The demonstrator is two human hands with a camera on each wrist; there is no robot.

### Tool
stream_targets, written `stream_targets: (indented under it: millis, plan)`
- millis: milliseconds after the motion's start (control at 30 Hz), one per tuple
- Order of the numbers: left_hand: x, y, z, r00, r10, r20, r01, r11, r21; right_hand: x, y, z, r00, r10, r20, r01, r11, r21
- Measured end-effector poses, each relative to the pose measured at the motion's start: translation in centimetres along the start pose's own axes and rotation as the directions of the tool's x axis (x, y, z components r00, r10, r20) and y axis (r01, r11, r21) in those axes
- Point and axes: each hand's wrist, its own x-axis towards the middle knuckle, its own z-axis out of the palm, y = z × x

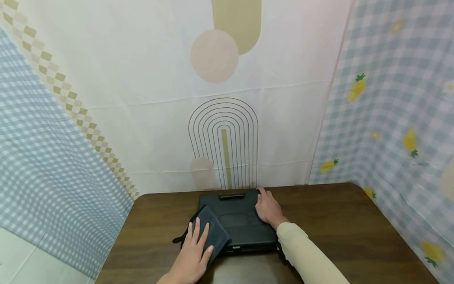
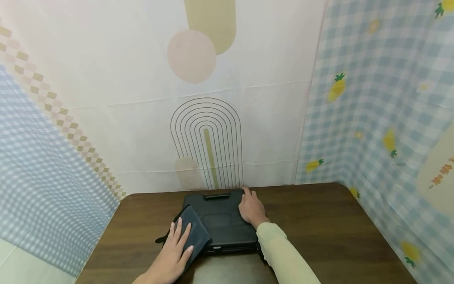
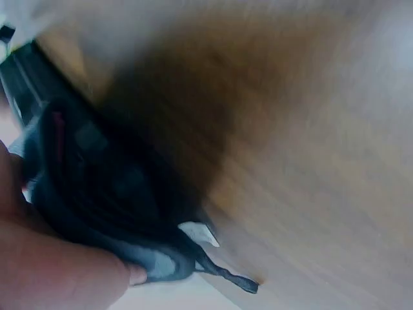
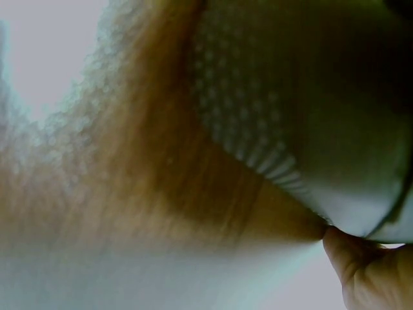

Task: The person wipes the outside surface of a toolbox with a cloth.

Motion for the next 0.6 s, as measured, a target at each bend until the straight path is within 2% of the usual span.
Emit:
stream_targets:
  millis: [100, 200, 333, 433, 600]
  plan:
    - [-0.5, 0.5, 0.3, 0.999, 0.047, -0.027, -0.043, 0.993, 0.113, 0.0, 0.1, 0.1, 1.000, -0.003, -0.002, 0.003, 1.000, 0.002]
    - [-0.3, 1.0, 0.2, 0.995, 0.090, -0.038, -0.081, 0.978, 0.193, 0.2, 0.2, 0.0, 1.000, -0.010, 0.000, 0.010, 1.000, 0.000]
    - [0.0, 1.3, 0.0, 0.994, 0.112, -0.019, -0.105, 0.968, 0.230, 0.1, 0.2, 0.0, 1.000, -0.015, 0.000, 0.015, 1.000, -0.002]
    - [0.1, 1.2, 0.1, 0.994, 0.106, -0.004, -0.101, 0.965, 0.242, 0.1, 0.2, -0.1, 1.000, -0.016, 0.000, 0.016, 1.000, -0.004]
    - [0.3, 0.9, 0.5, 0.994, 0.111, 0.001, -0.106, 0.947, 0.305, 0.0, 0.2, -0.1, 1.000, -0.019, 0.002, 0.019, 1.000, -0.004]
